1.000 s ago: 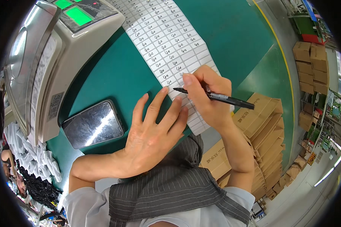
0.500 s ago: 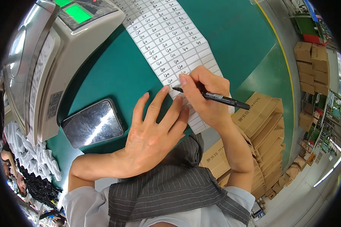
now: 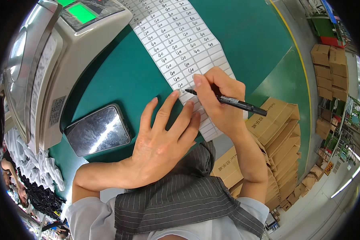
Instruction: Manually recording numbers on a long paper list at a factory workbench.
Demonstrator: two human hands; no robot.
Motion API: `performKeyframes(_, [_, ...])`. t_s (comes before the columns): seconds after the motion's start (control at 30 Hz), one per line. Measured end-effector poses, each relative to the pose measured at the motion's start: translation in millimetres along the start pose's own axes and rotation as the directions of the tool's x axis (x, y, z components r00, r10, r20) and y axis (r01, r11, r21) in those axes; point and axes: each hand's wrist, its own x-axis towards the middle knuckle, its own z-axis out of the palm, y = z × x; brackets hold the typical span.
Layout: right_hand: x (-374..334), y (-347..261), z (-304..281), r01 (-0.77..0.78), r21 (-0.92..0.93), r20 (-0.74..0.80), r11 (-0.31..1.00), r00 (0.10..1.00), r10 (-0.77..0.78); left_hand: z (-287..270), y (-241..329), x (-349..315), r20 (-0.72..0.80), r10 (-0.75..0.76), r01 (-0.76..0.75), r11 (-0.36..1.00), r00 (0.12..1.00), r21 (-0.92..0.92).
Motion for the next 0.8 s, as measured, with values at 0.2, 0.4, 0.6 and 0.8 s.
performKeyframes(0.2, [0,1,-1,0.024,-0.003,0.008,1.0,1.0,-0.024,0,0,0,-0.007,0.002,-0.002,1.0,1.0,-0.003])
performKeyframes(0.4, [6,-5,-16,-0.05,0.153,-0.084,0.987,0.994,0.063,0,0,0,-0.003,0.004,-0.004,1.0,1.0,-0.001])
performKeyframes(0.6, [7,8,-21,-0.038,0.169,-0.06,0.985,0.997,0.049,0,1,1,0.006,0.008,-0.008,1.0,1.0,0.004])
performKeyframes(0.8, [9,3,-14,-0.041,0.076,-0.057,0.996,0.997,0.046,2,1,1,0.004,0.006,-0.006,1.0,1.0,0.024])
